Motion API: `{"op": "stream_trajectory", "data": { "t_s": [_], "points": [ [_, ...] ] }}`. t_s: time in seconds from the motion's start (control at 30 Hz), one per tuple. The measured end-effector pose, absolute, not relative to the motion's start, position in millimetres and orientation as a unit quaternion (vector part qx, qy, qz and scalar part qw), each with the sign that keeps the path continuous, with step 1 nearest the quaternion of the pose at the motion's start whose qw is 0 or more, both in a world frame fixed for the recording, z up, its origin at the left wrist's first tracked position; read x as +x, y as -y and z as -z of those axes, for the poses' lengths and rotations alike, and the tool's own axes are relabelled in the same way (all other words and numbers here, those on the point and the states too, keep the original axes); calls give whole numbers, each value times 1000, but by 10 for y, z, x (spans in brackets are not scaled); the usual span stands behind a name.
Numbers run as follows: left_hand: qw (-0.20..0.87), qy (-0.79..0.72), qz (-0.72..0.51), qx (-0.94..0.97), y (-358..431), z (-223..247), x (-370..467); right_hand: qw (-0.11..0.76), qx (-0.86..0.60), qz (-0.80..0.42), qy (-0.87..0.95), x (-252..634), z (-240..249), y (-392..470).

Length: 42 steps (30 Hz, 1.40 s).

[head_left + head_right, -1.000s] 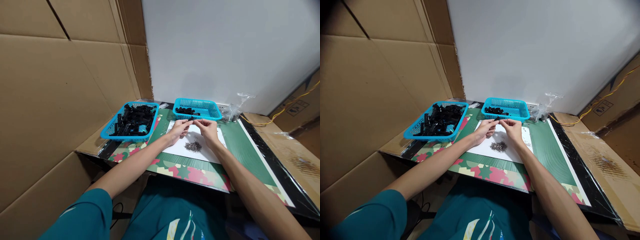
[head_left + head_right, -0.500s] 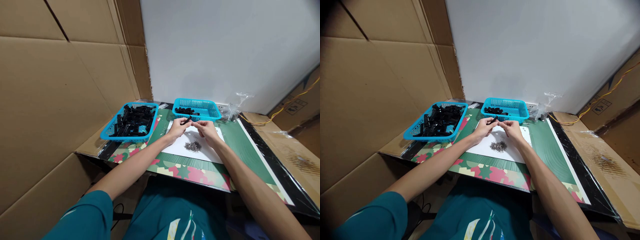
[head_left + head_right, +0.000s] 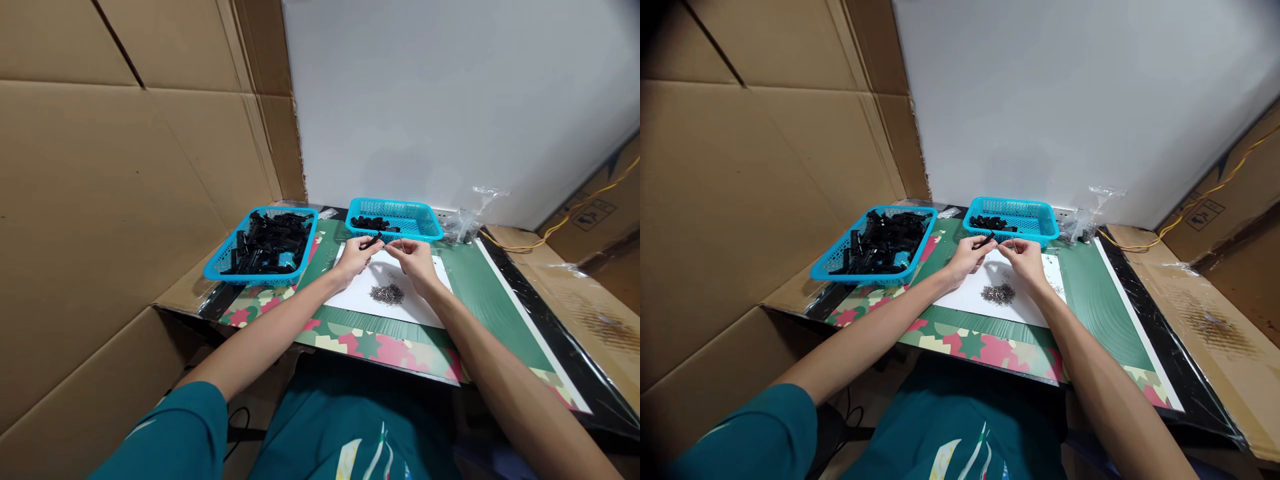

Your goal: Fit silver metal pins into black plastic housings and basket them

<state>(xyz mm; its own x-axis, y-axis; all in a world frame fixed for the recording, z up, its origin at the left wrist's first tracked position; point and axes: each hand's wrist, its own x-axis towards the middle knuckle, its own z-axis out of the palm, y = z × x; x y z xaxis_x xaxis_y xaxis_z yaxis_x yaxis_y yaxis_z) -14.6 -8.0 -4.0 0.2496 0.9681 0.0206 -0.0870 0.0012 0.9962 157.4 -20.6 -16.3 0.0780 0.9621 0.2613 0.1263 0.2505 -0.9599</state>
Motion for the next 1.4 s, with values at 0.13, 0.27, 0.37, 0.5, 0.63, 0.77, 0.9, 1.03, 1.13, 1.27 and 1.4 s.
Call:
{"op": "stream_trajectory", "data": {
  "t_s": [0.13,0.27,0.37,0.5,0.63,0.77,0.9,1.03,1.13,1.27,1.4],
  "points": [
    [582,-412,-446,541,79,47,-144,546,-478,-378,575,1589,153,206],
    [575,-413,-457,539,75,41,-137,545,-472,-394,570,1576,140,217],
    [572,-408,-459,544,78,38,-146,543,-466,-399,573,1562,159,214],
    [558,-420,-450,557,82,44,-164,551,-471,-386,570,1536,182,200],
    [575,-406,-444,555,38,63,-167,584,-472,-352,558,1528,132,201],
    [588,-375,-467,544,-32,72,-168,606,-474,-254,585,1560,45,252],
    [555,-361,-456,595,-47,54,-177,583,-467,-154,647,1582,25,316],
    [546,-310,-479,613,-35,48,-190,551,-454,-85,695,1593,90,326],
    [550,-311,-485,605,-50,56,-221,531,-450,-46,716,1619,139,316],
    [552,-310,-483,605,-100,59,-292,514,-429,-29,743,1661,178,312],
    [538,-338,-480,605,-122,42,-338,477,-406,-27,779,1675,204,306]
  ]
}}
